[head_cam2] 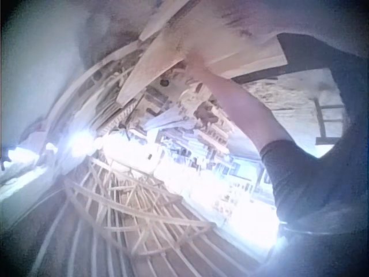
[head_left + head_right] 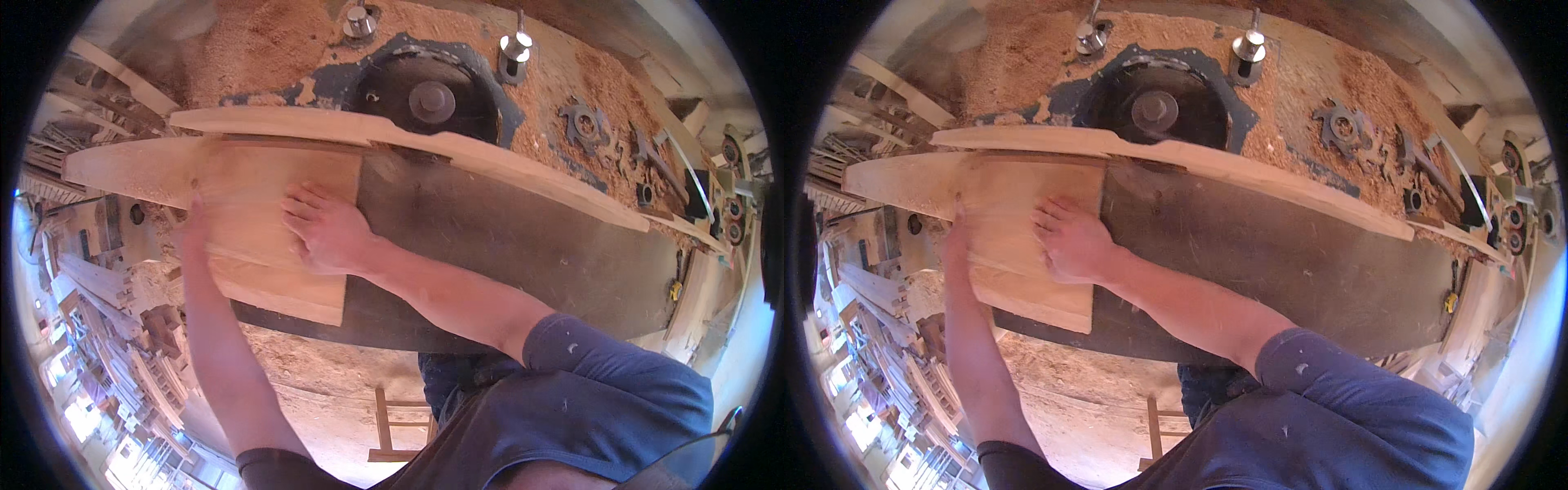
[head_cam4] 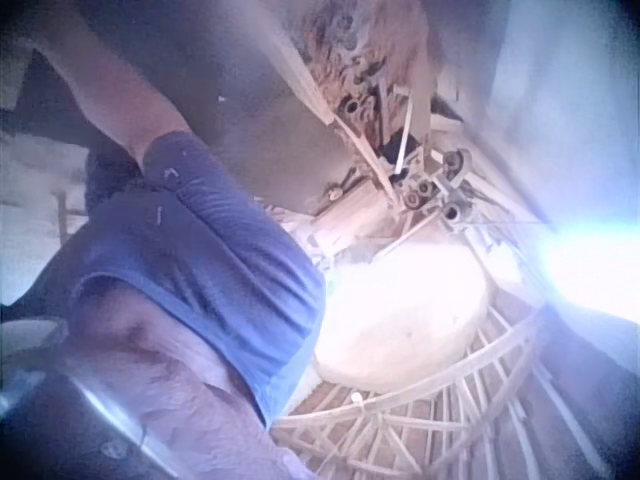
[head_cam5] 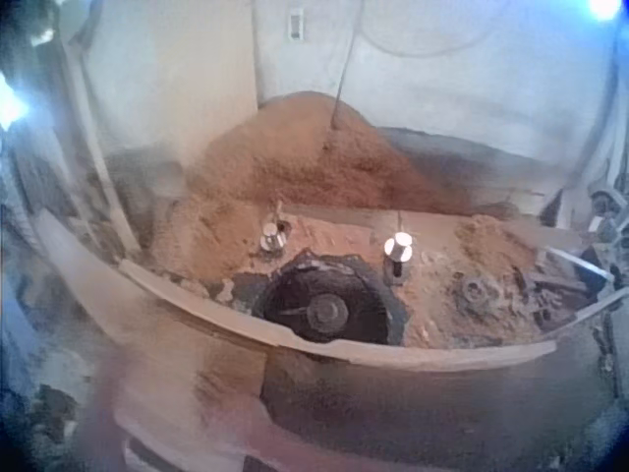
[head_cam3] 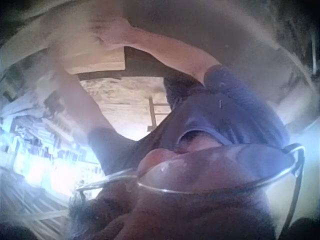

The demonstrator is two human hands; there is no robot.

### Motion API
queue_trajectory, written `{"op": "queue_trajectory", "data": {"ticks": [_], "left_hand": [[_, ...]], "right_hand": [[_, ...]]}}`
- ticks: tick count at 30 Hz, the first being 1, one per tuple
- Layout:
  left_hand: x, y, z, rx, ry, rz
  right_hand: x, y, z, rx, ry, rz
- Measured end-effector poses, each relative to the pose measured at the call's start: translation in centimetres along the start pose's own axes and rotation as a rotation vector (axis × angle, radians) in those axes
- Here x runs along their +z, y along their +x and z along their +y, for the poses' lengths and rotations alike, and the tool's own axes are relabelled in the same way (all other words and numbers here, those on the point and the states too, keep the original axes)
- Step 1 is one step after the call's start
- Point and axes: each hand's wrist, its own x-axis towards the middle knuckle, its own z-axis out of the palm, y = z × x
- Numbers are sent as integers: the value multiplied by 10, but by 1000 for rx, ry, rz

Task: The person shapes the edges of wood panels using a shaper machine, measures the dimensions with a tape measure, and clears wood shavings from the workspace with a hammer and by hand.

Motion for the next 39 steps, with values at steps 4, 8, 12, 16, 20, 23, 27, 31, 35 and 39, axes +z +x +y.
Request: {"op": "queue_trajectory", "data": {"ticks": [4,8,12,16,20,23,27,31,35,39], "left_hand": [[-19,-57,-39,102,13,-125],[-73,-91,-211,-151,303,-170],[-25,-265,-252,-229,-152,-201],[-1,-482,-197,-528,-726,-351],[66,-665,-166,-558,-1228,-430],[126,-773,-88,-739,-1454,-536],[165,-855,-31,-583,-1389,-918],[109,-853,-26,-298,-728,-250],[127,-778,-69,-425,-897,29],[167,-754,-57,-143,-1179,-150]], "right_hand": [[18,-20,-3,-11,-26,-147],[19,-47,-48,-206,51,-350],[2,-124,-33,-272,9,-409],[-37,-225,-43,-68,181,-346],[-150,-318,-35,-158,0,-422],[-214,-377,-12,-119,4,-413],[-291,-422,23,-165,-44,-371],[-325,-445,45,-187,-140,-353],[-321,-463,32,-179,-125,-387],[-318,-456,49,-118,-92,-257]]}}
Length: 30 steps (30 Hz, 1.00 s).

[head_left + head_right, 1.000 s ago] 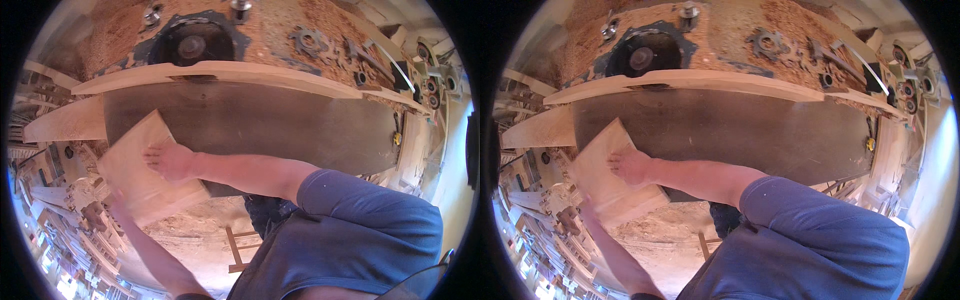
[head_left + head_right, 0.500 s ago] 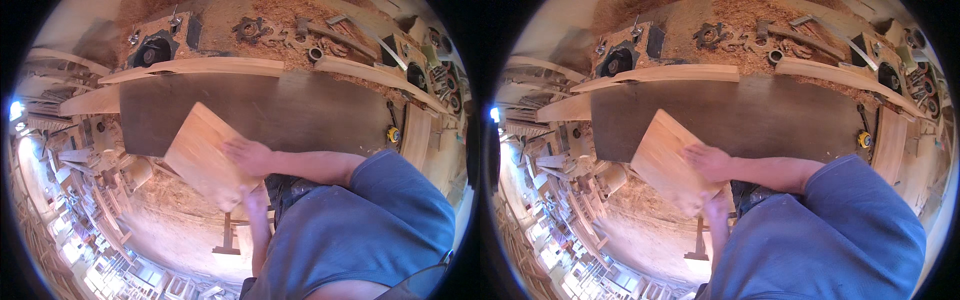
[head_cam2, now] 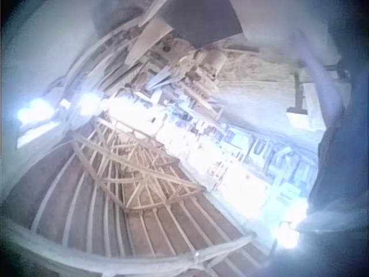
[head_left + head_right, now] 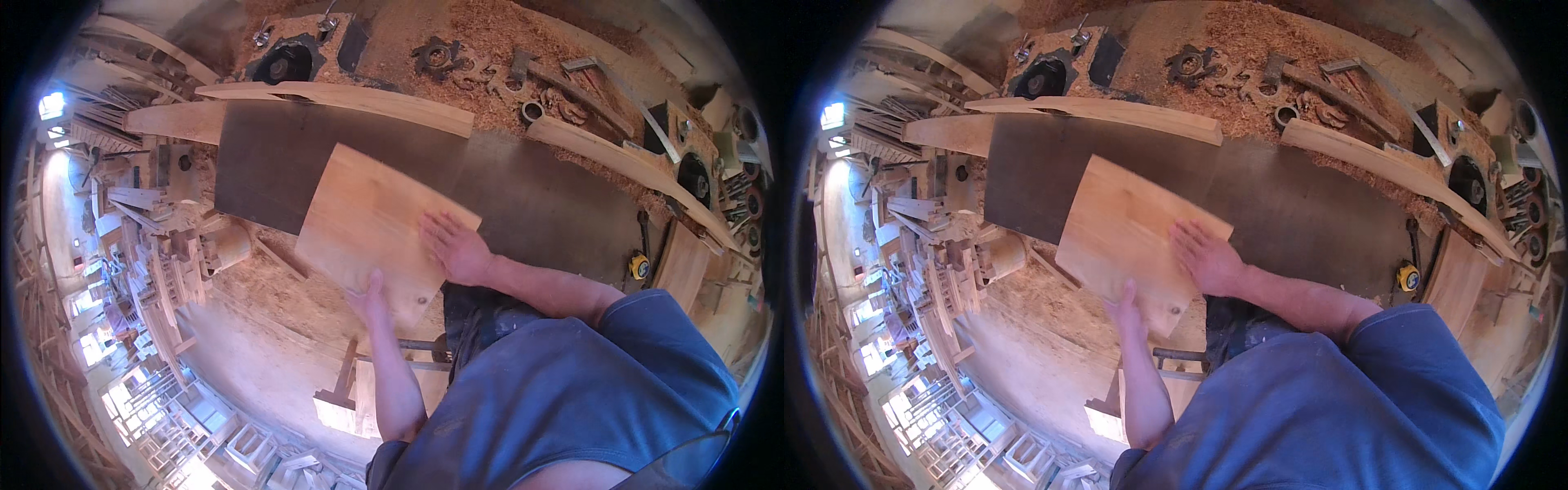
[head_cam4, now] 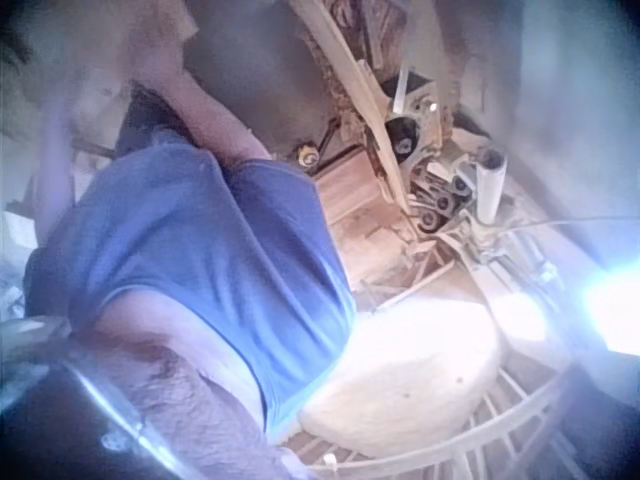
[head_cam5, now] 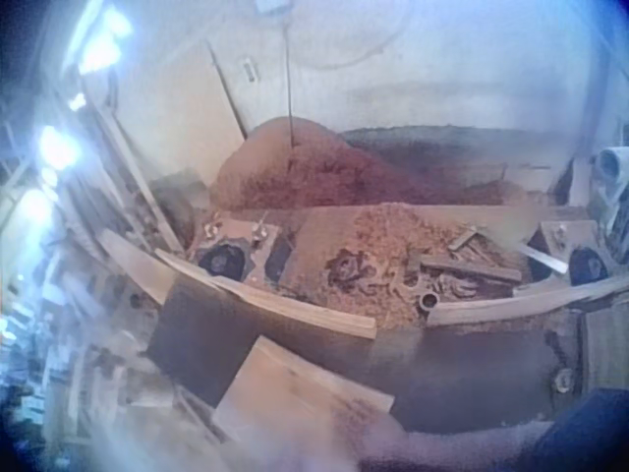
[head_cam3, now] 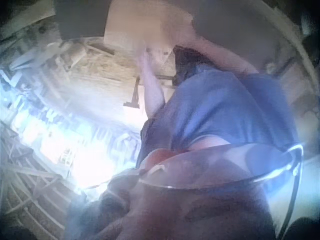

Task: The person shapes the edges of wood panels using a shaper machine, measures the dimensions with a tape measure, and clears wood shavings from the workspace with a hammer and by hand.

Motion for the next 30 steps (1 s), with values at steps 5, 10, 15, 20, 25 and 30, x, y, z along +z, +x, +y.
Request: {"op": "queue_trajectory", "data": {"ticks": [5,10,15,20,25,30], "left_hand": [[100,7,-2,-98,669,167],[131,23,23,143,887,309],[131,118,89,293,1190,295],[156,194,129,36,1153,356],[154,212,135,-48,1093,356],[148,237,147,-103,1143,376]], "right_hand": [[-23,32,55,143,-100,79],[-25,40,65,187,-152,83],[-26,44,44,150,-60,92],[-20,72,53,167,-46,118],[-20,87,49,204,-39,154],[-9,113,48,198,4,149]]}}
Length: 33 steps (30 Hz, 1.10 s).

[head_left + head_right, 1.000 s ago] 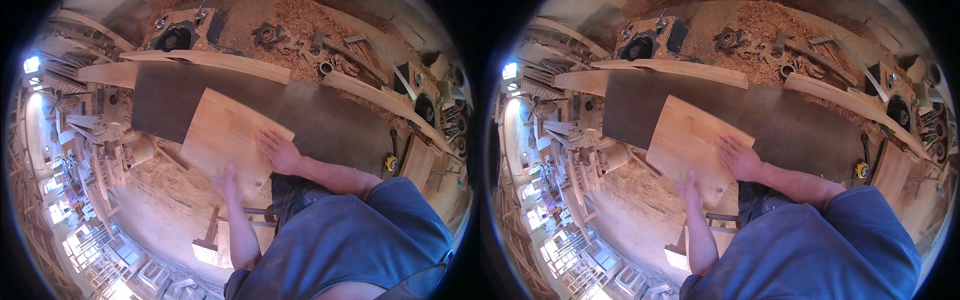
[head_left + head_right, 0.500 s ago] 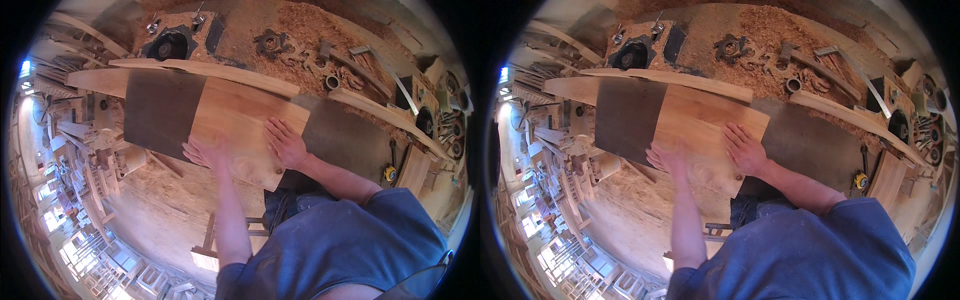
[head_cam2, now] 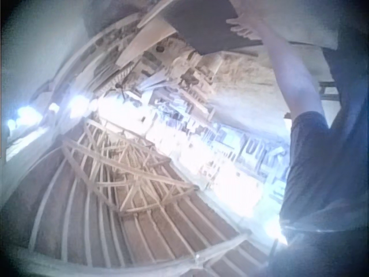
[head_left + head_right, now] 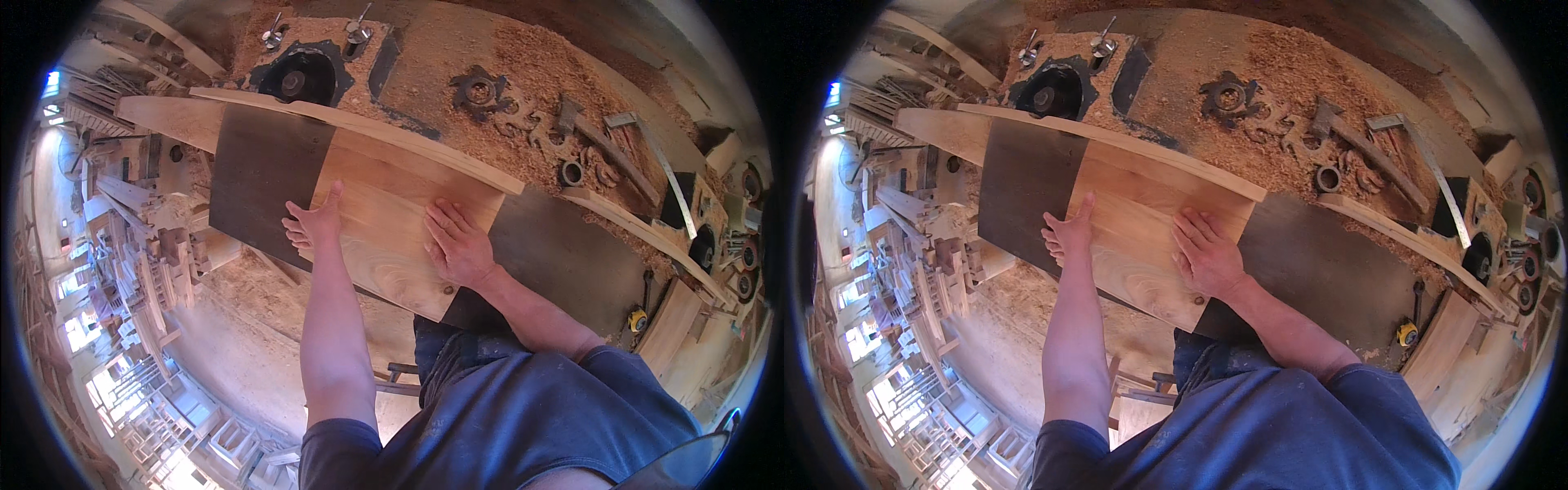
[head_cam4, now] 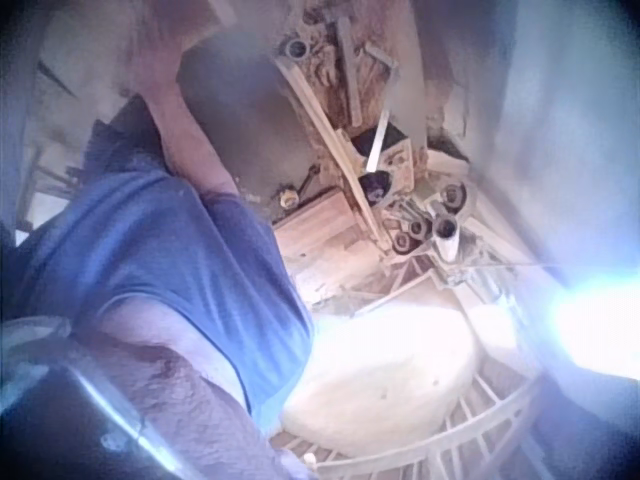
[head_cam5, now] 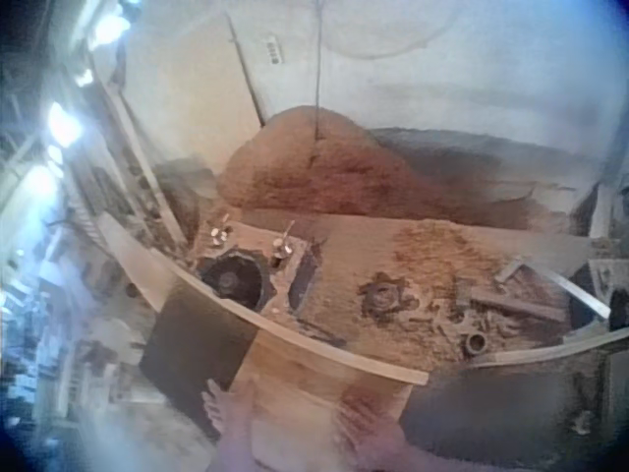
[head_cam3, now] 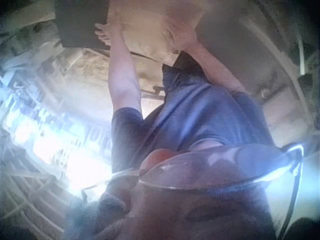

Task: The person shapes the edges of wood panels using a shaper machine, measures the dimensions with a tape measure, and clears wood shavings from the workspace with a hammer and by hand.

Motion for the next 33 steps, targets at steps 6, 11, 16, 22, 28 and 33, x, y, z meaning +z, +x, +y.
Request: {"op": "queue_trajectory", "data": {"ticks": [6,11,16,22,28,33], "left_hand": [[-5,24,1,-17,-7,-27],[-8,37,3,-17,-3,-30],[-12,44,7,-6,-27,-24],[-12,63,6,10,15,7],[9,62,9,332,172,135],[17,24,25,583,273,242]], "right_hand": [[3,19,-10,36,22,-84],[11,30,-12,40,43,-88],[19,36,-15,57,47,-71],[26,50,-20,61,56,-57],[45,73,-27,53,42,-10],[51,81,-31,29,12,-19]]}}
